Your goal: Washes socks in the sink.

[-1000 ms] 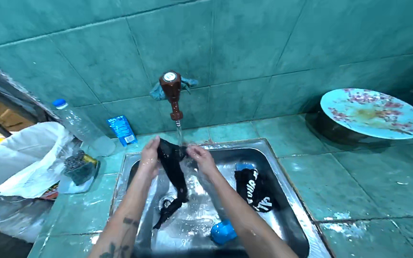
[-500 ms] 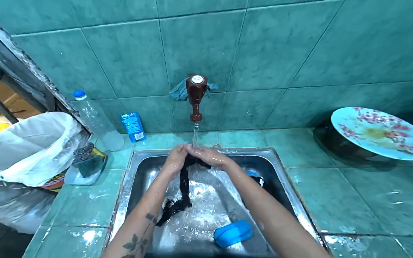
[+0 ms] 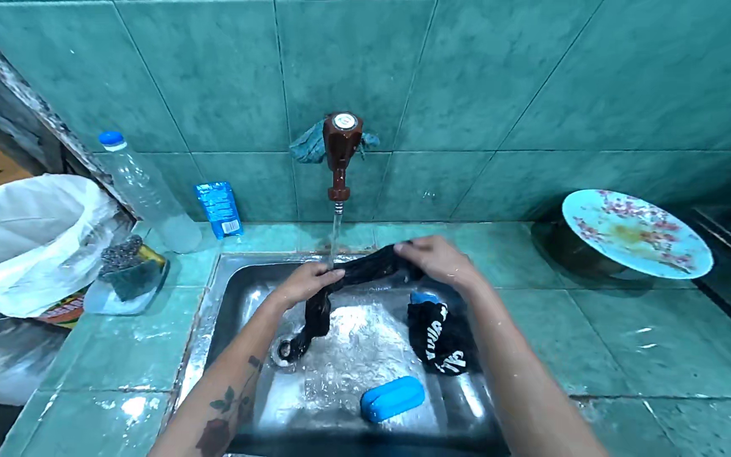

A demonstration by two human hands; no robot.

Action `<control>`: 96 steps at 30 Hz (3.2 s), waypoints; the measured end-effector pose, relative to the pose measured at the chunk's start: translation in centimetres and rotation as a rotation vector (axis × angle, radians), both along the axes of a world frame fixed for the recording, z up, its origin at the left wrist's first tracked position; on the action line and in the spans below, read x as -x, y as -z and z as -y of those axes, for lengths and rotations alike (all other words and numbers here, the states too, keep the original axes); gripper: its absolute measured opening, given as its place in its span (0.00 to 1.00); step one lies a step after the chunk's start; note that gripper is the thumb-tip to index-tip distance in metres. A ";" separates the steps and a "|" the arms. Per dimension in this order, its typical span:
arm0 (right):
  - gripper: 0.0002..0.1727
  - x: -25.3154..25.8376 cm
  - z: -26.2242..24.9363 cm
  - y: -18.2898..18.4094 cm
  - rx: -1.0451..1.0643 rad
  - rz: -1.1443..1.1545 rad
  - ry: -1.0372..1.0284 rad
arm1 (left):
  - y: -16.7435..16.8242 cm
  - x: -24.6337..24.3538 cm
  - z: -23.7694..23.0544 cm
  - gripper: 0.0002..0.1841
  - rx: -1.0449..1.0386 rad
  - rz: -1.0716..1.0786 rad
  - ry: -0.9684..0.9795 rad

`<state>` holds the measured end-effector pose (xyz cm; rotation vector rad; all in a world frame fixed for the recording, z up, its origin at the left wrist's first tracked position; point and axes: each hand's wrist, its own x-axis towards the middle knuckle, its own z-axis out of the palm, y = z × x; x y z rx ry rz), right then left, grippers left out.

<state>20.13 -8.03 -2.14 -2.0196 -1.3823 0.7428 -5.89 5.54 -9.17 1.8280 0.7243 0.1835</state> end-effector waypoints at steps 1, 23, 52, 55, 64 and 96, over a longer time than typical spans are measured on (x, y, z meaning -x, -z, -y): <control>0.16 0.7 -0.4 0.9 0.080 0.101 -0.095 | -0.4 -0.4 0.2 0.22 0.048 0.034 -0.015; 0.16 8.0 -1.1 4.9 -0.611 -1.253 0.315 | -4.1 -0.3 3.2 0.27 -0.231 -0.003 -0.236; 0.31 15.5 -7.8 0.4 -0.481 -1.311 0.280 | -5.3 -2.7 3.7 0.18 0.830 1.246 -0.916; 0.33 15.1 -8.3 0.8 -0.431 -1.377 0.427 | -5.7 -2.3 4.7 0.13 0.249 1.123 -0.605; 0.31 15.3 -5.4 -1.2 0.184 -1.188 -0.201 | -4.9 2.6 8.8 0.23 -0.935 0.508 0.409; 0.23 3.0 7.4 11.9 0.420 -0.078 0.197 | 4.9 -6.0 4.6 0.26 0.323 -0.101 -0.105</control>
